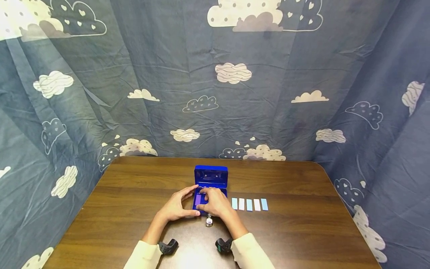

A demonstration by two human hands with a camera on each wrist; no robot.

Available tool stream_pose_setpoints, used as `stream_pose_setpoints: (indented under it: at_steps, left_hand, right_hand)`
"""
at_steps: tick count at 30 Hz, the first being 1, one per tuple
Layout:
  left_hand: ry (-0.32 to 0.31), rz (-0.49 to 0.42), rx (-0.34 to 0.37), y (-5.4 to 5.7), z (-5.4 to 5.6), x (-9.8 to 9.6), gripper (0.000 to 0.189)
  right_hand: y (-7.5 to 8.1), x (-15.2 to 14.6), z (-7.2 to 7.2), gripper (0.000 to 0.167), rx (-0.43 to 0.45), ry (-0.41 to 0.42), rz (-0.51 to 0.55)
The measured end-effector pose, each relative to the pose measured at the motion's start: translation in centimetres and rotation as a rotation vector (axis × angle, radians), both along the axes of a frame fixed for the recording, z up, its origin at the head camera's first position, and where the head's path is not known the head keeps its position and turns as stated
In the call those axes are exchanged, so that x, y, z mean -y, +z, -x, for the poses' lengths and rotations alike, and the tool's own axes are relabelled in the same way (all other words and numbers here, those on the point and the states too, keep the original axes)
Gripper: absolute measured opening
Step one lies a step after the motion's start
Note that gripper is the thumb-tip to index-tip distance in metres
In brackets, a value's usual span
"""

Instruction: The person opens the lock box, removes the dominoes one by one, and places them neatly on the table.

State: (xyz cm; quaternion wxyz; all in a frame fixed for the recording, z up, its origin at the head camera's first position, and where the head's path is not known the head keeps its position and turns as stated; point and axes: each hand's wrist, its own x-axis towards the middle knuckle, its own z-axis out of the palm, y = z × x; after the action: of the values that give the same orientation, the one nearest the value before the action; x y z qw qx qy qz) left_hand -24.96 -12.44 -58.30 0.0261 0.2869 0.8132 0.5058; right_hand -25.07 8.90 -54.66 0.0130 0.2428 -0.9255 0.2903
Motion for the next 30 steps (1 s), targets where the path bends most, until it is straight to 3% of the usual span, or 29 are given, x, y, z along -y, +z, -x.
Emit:
stream_pose_setpoints:
  at_steps: [13, 30]
  left_hand:
    - [-0.001, -0.005, -0.003, -0.06, -0.03, 0.02, 0.095]
    - [0.004, 0.006, -0.002, -0.06, 0.01, -0.04, 0.095]
  right_hand:
    - [0.02, 0.51, -0.27, 0.050, 0.041, -0.092, -0.025]
    - [-0.11, -0.02, -0.04, 0.042, 0.045, -0.013, 0.035]
